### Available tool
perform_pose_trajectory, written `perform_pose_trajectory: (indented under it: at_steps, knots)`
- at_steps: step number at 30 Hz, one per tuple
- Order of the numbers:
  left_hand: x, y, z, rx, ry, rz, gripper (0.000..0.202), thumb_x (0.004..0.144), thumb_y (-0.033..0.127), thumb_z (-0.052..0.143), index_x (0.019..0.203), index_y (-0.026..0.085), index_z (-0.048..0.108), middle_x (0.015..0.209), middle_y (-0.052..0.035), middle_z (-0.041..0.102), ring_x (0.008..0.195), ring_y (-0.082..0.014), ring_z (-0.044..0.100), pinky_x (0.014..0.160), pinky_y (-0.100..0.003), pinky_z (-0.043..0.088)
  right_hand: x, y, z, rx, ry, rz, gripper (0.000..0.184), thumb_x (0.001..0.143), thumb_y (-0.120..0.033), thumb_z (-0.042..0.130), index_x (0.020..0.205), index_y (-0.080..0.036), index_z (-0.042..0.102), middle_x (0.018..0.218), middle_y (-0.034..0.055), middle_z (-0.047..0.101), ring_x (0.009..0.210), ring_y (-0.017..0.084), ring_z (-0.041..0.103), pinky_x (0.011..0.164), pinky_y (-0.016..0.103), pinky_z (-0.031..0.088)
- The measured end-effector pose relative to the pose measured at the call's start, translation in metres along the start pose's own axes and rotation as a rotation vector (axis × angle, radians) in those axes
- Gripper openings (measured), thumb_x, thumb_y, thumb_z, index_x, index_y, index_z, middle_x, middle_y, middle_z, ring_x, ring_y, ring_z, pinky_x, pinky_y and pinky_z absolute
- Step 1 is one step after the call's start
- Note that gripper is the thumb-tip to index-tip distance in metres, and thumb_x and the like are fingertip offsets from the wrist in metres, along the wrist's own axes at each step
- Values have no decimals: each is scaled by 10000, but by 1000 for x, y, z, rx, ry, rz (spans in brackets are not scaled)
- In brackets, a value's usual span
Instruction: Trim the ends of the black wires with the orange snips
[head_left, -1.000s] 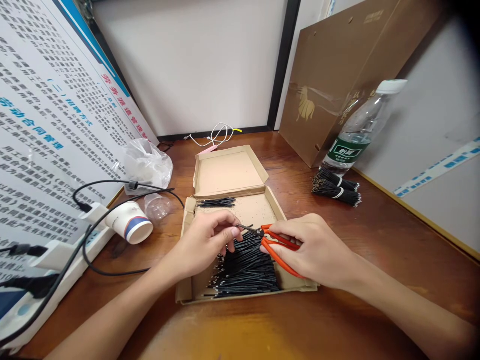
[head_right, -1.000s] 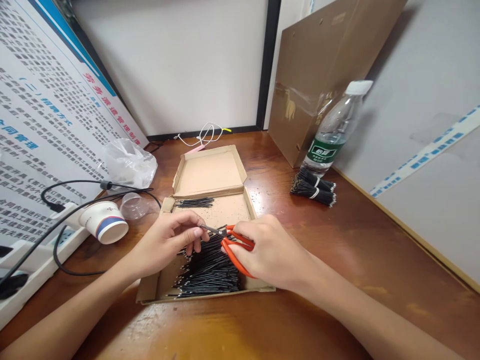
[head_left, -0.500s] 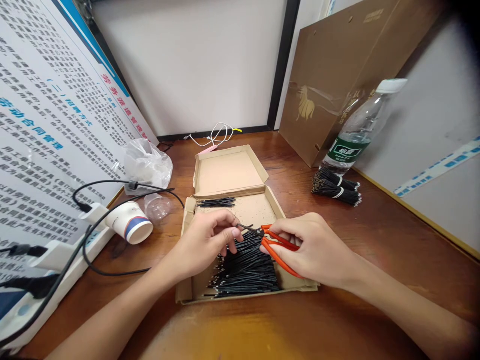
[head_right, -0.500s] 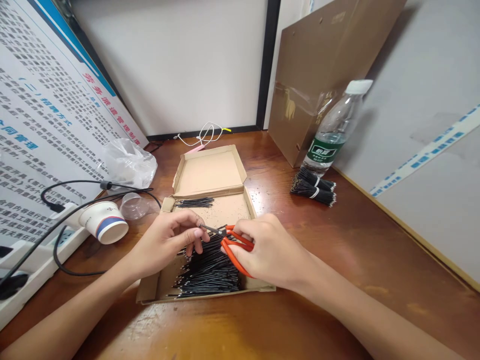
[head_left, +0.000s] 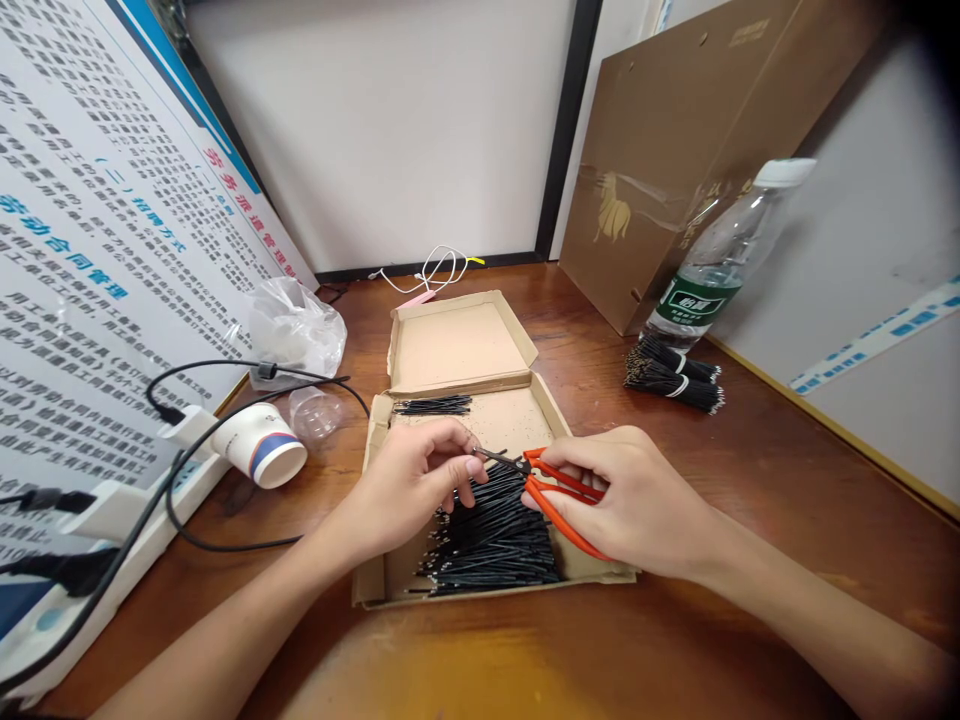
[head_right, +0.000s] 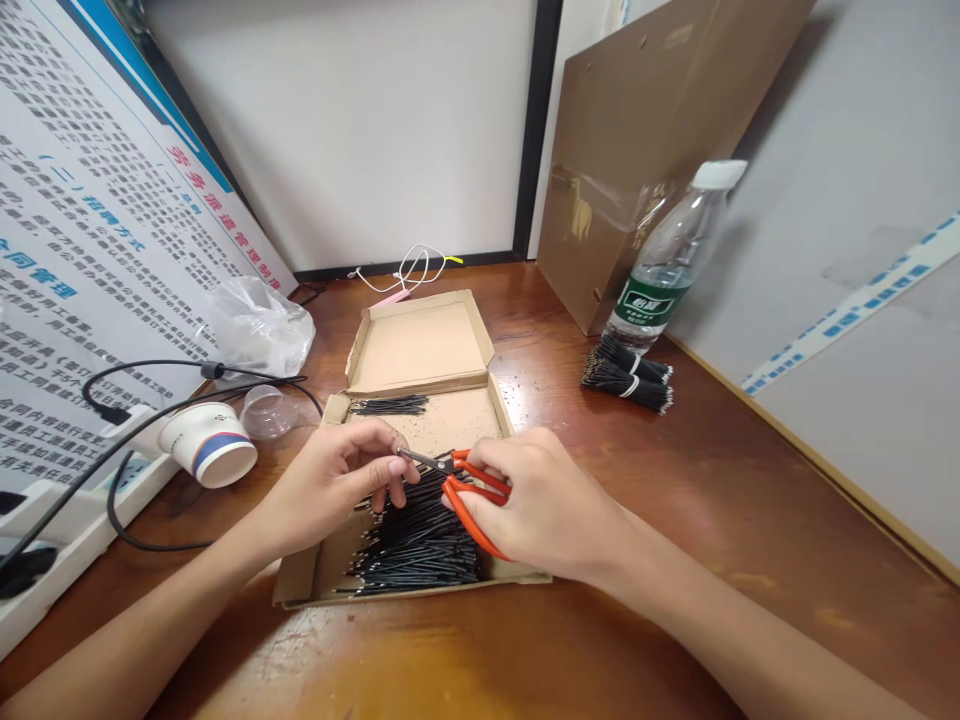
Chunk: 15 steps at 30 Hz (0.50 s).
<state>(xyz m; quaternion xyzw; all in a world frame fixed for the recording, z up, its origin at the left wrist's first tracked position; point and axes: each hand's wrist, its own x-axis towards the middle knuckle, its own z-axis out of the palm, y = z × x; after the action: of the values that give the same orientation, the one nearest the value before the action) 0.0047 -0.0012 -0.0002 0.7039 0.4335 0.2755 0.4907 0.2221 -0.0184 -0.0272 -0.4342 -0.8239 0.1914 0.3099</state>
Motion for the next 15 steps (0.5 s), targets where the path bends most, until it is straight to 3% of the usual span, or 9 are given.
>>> perform_pose_trajectory:
  at_steps: [15]
  knots:
    - [-1,-2,0,32,10,34,77,838,152,573,780,107,596,691,-33,645,540,-90,606,465,-169,476,0,1,1,-8,-4,-33,176,798,-239,586,691,-128,671,504,-55,390,478,77,276,479,247,251]
